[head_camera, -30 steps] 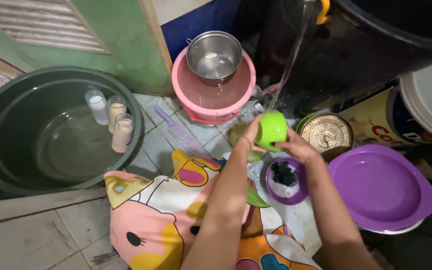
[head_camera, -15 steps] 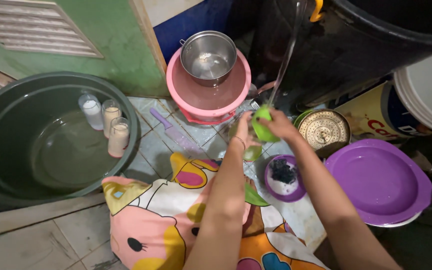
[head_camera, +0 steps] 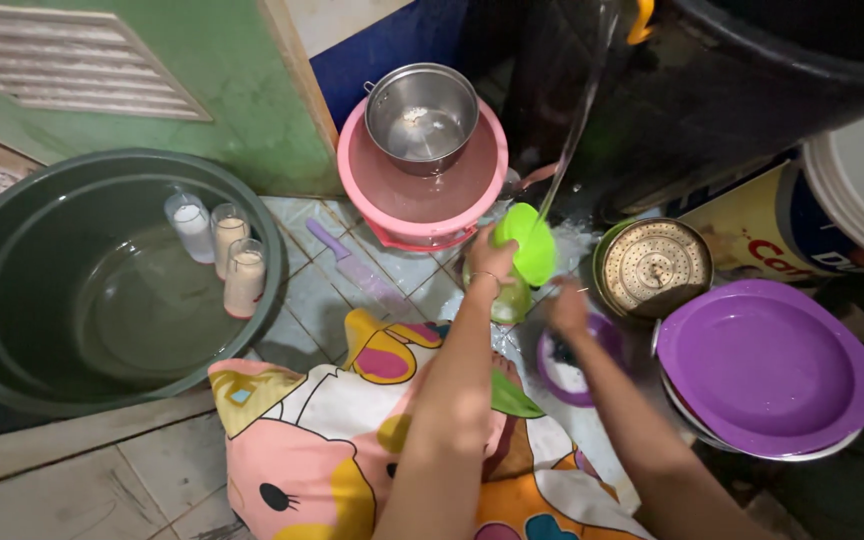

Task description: Wash several plastic and metal containers, cups, and plates by hand under a running tap.

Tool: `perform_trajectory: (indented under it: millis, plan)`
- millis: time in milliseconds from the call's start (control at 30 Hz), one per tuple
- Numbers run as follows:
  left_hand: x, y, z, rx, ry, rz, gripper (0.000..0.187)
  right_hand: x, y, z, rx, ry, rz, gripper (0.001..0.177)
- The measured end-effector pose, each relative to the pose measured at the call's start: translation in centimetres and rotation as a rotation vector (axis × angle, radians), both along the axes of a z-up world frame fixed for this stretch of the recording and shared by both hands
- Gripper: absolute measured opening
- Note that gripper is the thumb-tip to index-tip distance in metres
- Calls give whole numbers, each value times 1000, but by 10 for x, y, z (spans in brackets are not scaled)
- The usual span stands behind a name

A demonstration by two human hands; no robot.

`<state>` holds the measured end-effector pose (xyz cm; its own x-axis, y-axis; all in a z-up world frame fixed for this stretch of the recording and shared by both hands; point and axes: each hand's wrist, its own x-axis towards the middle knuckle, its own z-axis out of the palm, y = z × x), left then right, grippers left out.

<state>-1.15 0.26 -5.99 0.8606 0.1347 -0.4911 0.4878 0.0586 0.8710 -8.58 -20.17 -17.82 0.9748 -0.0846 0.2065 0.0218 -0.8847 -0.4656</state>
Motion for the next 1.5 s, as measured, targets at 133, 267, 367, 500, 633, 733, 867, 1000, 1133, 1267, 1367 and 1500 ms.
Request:
perform_trajectory:
  millis: [133, 267, 367, 500, 633, 733, 867, 1000, 1133, 1267, 1367, 1500]
  plan:
    - [2, 5, -8, 492, -343, -41, 73, -27, 60, -91, -346, 707, 222, 27]
    - [-25, 22, 67, 541, -345, -180, 68, -42, 91, -90, -517, -14, 360, 47]
    - [-46, 35, 138, 768, -422, -180, 80, -43, 101, -35, -471, 381, 440, 58]
    - [-57, 74, 198, 990, -496, -287, 75, -40, 98, -29, -514, 435, 387, 25]
    - [-65, 153, 224, 1271, -632, -169, 56, -24, 101, -30, -422, 308, 390, 12]
    - [-72, 224, 235, 1332, -531, -77, 47, 9, 115, 0, -411, 384, 455, 23]
    - [-94, 300, 237, 1349, -327, 2, 48, 53, 180, 124, -402, 503, 788, 31]
    - [-98, 358, 181, 1409, -125, 28, 44, 86, 278, 214, -371, 553, 1169, 27]
    - [-78, 407, 108, 1430, 172, 126, 22, 114, 388, 250, -402, 418, 1442, 37]
    - [-79, 449, 97, 1492, 386, 129, 32, 139, 463, 227, -542, 668, 1337, 40]
    - [-70, 498, 28, 1442, 492, 164, 34, 138, 477, 173, -621, 605, 1327, 36]
    - [-73, 551, -55, 1530, 541, 163, 38, 119, 471, 150, -425, 526, 1165, 40]
